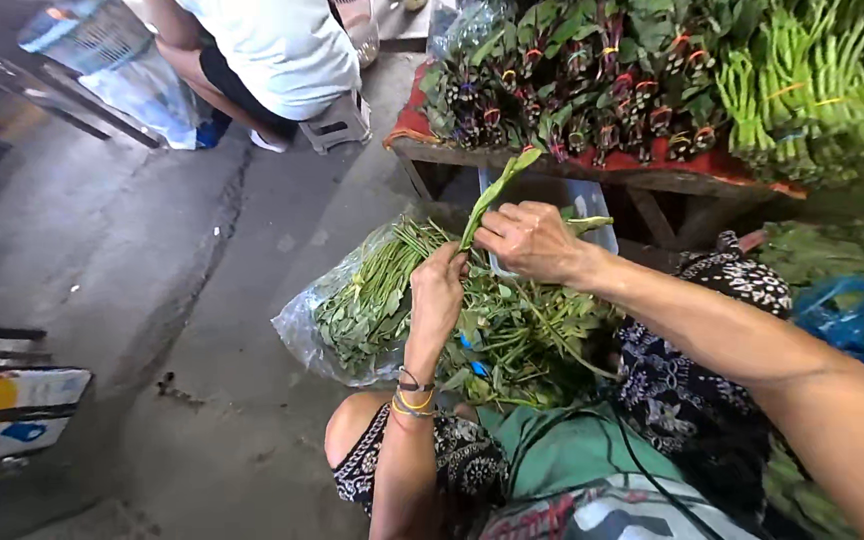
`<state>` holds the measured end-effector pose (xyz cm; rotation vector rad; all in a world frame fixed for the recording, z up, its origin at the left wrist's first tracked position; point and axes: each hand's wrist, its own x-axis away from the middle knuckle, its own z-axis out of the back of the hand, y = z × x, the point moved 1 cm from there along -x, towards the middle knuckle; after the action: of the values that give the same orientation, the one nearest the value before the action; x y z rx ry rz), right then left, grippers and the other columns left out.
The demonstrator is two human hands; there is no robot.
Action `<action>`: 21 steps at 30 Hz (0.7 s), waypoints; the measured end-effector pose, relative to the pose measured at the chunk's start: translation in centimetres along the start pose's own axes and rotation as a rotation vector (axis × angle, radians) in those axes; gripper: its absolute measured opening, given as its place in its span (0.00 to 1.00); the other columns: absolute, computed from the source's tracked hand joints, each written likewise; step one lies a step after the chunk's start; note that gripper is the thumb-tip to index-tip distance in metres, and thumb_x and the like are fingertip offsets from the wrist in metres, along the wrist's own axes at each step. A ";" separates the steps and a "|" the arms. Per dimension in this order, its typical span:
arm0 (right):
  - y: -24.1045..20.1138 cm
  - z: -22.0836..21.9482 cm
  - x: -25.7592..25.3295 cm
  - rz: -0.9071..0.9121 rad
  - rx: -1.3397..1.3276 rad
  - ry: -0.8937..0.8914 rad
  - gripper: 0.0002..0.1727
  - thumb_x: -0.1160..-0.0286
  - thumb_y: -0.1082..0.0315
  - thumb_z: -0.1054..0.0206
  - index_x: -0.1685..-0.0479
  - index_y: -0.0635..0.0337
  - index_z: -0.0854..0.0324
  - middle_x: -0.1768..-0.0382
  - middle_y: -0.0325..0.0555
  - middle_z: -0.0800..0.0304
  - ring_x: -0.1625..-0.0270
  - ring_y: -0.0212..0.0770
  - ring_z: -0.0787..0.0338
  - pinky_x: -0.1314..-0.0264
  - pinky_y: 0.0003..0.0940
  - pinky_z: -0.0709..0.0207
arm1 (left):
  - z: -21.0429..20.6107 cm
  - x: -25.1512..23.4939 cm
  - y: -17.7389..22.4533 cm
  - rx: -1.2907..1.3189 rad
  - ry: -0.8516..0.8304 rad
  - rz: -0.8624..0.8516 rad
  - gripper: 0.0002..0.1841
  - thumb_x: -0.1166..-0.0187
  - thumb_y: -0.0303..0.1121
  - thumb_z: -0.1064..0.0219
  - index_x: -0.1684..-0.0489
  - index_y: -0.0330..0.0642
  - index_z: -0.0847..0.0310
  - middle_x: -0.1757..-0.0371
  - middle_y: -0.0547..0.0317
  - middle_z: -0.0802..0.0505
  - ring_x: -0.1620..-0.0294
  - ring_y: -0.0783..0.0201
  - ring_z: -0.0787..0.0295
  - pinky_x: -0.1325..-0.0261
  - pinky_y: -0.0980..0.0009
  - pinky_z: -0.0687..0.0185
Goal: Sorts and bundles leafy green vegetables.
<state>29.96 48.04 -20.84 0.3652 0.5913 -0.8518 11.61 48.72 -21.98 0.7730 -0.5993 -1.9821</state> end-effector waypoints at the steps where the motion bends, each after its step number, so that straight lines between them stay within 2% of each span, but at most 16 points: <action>1: 0.4 0.6 0.0 -0.010 0.037 0.025 0.10 0.19 0.72 0.40 0.66 0.63 0.16 0.69 0.54 0.14 0.70 0.56 0.13 0.76 0.44 0.27 | 0.3 0.0 0.2 -0.032 0.015 -0.016 0.11 0.12 0.28 0.40 0.46 0.32 0.13 0.64 0.48 0.06 0.66 0.56 0.08 0.55 0.56 0.12; 2: 1.2 1.4 0.2 -0.070 0.087 0.039 0.08 0.20 0.74 0.39 0.64 0.64 0.14 0.66 0.58 0.11 0.68 0.59 0.10 0.75 0.49 0.23 | 1.0 0.0 -0.1 -0.083 0.015 0.005 0.11 0.12 0.28 0.40 0.45 0.32 0.13 0.62 0.45 0.06 0.63 0.52 0.07 0.53 0.52 0.12; 4: 5.0 4.4 1.3 -0.337 0.236 0.020 0.12 0.17 0.71 0.41 0.52 0.67 0.13 0.55 0.67 0.08 0.59 0.70 0.07 0.68 0.65 0.18 | 3.7 0.6 -2.1 -0.164 0.005 0.195 0.15 0.10 0.31 0.43 0.38 0.31 0.16 0.54 0.36 0.06 0.55 0.39 0.06 0.47 0.38 0.14; 6: 10.4 8.8 2.4 -0.657 0.187 -0.017 0.21 0.08 0.64 0.50 0.38 0.69 0.16 0.40 0.73 0.13 0.40 0.75 0.12 0.42 0.76 0.24 | 7.2 1.5 -5.1 -0.134 0.092 0.410 0.17 0.07 0.37 0.47 0.35 0.36 0.18 0.54 0.40 0.06 0.56 0.41 0.07 0.49 0.36 0.15; 7: 12.1 10.0 3.1 -0.789 0.089 0.000 0.24 0.06 0.60 0.54 0.37 0.69 0.18 0.39 0.72 0.13 0.37 0.70 0.13 0.33 0.70 0.26 | 8.6 2.1 -5.8 -0.057 0.181 0.463 0.17 0.06 0.39 0.49 0.35 0.40 0.19 0.57 0.46 0.06 0.61 0.48 0.07 0.54 0.43 0.13; 8: 12.7 10.3 3.6 -0.894 -0.048 0.040 0.25 0.06 0.58 0.53 0.39 0.70 0.17 0.44 0.67 0.12 0.43 0.60 0.11 0.35 0.60 0.24 | 9.4 2.3 -6.1 0.073 0.272 0.477 0.17 0.06 0.41 0.50 0.35 0.42 0.19 0.60 0.54 0.06 0.66 0.58 0.09 0.57 0.54 0.11; 10: 11.3 8.7 4.1 -1.021 -0.405 0.016 0.19 0.09 0.60 0.48 0.48 0.65 0.16 0.63 0.44 0.18 0.67 0.31 0.22 0.60 0.32 0.23 | 9.4 1.9 -5.4 0.475 0.383 0.439 0.14 0.05 0.36 0.51 0.35 0.42 0.22 0.64 0.64 0.08 0.69 0.71 0.09 0.58 0.70 0.09; 12: 8.0 5.8 4.4 -1.006 -0.748 -0.162 0.11 0.13 0.68 0.41 0.49 0.64 0.14 0.69 0.38 0.18 0.73 0.27 0.24 0.67 0.28 0.25 | 8.4 1.3 -4.5 0.838 0.362 0.453 0.13 0.06 0.30 0.52 0.34 0.41 0.24 0.64 0.64 0.07 0.67 0.70 0.07 0.57 0.70 0.07; 13: 6.1 4.4 4.5 -0.947 -0.846 -0.315 0.10 0.16 0.71 0.38 0.45 0.63 0.14 0.70 0.40 0.16 0.73 0.29 0.22 0.68 0.30 0.23 | 7.9 1.3 -4.0 0.959 0.311 0.464 0.15 0.06 0.30 0.53 0.30 0.45 0.26 0.64 0.64 0.07 0.66 0.69 0.06 0.57 0.70 0.06; 14: 4.3 3.1 4.7 -0.865 -0.892 -0.505 0.14 0.20 0.72 0.33 0.39 0.63 0.16 0.69 0.47 0.13 0.72 0.37 0.17 0.66 0.37 0.18 | 7.4 1.5 -3.6 1.047 0.255 0.478 0.17 0.06 0.32 0.53 0.24 0.52 0.27 0.62 0.63 0.07 0.66 0.69 0.06 0.57 0.70 0.07; 15: 2.9 2.1 4.6 -0.758 -0.868 -0.731 0.23 0.24 0.69 0.27 0.29 0.64 0.19 0.63 0.53 0.08 0.64 0.46 0.09 0.55 0.46 0.13 | 6.9 1.3 -3.3 1.118 0.208 0.491 0.18 0.05 0.33 0.53 0.23 0.56 0.27 0.59 0.61 0.06 0.64 0.68 0.06 0.56 0.70 0.07; 16: 2.0 1.4 4.4 -0.640 -0.798 -0.933 0.33 0.25 0.62 0.24 0.20 0.64 0.25 0.47 0.57 0.07 0.45 0.53 0.08 0.36 0.55 0.18 | 6.5 0.9 -3.1 1.186 0.171 0.510 0.18 0.06 0.34 0.53 0.24 0.56 0.26 0.56 0.60 0.05 0.61 0.66 0.05 0.54 0.67 0.07; 17: 1.5 0.9 4.2 -0.563 -0.722 -1.043 0.38 0.24 0.56 0.24 0.16 0.63 0.29 0.30 0.61 0.15 0.26 0.60 0.18 0.21 0.63 0.32 | 6.0 0.3 -2.9 1.238 0.139 0.531 0.17 0.06 0.34 0.53 0.26 0.55 0.25 0.54 0.60 0.05 0.58 0.64 0.04 0.51 0.65 0.06; 18: 1.7 0.4 4.1 -0.527 -0.659 -1.023 0.35 0.21 0.54 0.27 0.18 0.64 0.27 0.23 0.62 0.21 0.19 0.63 0.25 0.17 0.66 0.38 | 5.6 -0.2 -2.6 1.282 0.110 0.548 0.16 0.06 0.34 0.54 0.28 0.53 0.24 0.53 0.59 0.05 0.56 0.62 0.04 0.50 0.63 0.06; 19: 2.2 0.1 4.1 -0.544 -0.620 -0.911 0.30 0.17 0.57 0.30 0.21 0.64 0.23 0.24 0.62 0.21 0.20 0.63 0.23 0.17 0.65 0.37 | 5.0 -0.7 -2.2 1.319 0.077 0.553 0.16 0.06 0.33 0.54 0.30 0.51 0.24 0.53 0.58 0.05 0.55 0.61 0.04 0.49 0.62 0.06; 21: 3.3 -0.1 3.9 -0.692 -0.678 -0.546 0.18 0.15 0.66 0.35 0.32 0.64 0.15 0.36 0.59 0.11 0.34 0.56 0.11 0.26 0.58 0.23 | 3.4 -1.5 -1.9 1.354 0.009 0.532 0.15 0.06 0.31 0.54 0.31 0.46 0.25 0.50 0.54 0.05 0.53 0.59 0.04 0.48 0.61 0.06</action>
<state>34.52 47.86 -23.10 -0.7167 0.4527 -1.2782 8.71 51.30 -20.46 1.1872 -1.9569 -0.8812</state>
